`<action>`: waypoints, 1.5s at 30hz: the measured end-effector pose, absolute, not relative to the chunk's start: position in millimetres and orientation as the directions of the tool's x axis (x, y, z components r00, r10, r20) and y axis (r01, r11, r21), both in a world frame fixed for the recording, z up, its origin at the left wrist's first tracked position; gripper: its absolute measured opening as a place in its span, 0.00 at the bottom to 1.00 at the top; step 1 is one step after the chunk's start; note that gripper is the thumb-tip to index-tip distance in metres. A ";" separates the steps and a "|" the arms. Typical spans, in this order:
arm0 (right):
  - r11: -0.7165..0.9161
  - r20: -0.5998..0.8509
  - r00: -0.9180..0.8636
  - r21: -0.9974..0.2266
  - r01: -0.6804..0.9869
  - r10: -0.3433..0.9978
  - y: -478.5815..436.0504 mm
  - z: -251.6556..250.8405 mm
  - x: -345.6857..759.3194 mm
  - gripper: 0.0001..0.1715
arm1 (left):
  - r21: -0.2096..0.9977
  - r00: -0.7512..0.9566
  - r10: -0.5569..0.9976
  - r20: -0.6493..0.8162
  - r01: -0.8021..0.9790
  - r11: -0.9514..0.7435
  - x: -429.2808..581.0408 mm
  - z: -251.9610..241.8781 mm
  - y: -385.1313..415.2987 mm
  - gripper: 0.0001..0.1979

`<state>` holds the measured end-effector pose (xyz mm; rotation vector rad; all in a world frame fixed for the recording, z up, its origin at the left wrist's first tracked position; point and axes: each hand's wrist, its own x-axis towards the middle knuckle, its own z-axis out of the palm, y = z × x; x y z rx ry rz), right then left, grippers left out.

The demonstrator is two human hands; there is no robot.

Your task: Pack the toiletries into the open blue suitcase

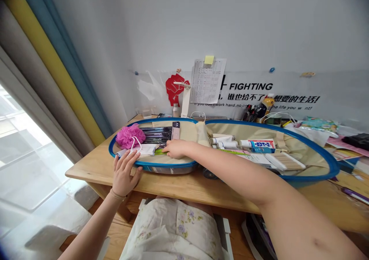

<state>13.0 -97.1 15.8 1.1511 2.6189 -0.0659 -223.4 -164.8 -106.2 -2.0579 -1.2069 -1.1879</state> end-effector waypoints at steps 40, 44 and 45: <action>0.100 -0.195 -0.117 -0.093 0.991 0.974 -139.7 29.9 239.6 0.09 | -0.013 0.258 0.411 0.874 0.859 -0.511 -223.7 -107.7 -162.4 0.26; 0.116 -0.108 -0.128 -0.111 0.987 0.986 -139.2 27.2 240.4 0.05 | -0.013 0.259 0.411 0.874 0.858 -0.514 -224.0 -107.2 -162.7 0.26; 0.110 -0.049 -0.116 -0.118 0.987 0.992 -139.2 28.6 241.4 0.03 | -0.014 0.261 0.411 0.874 0.858 -0.514 -224.1 -107.0 -162.7 0.26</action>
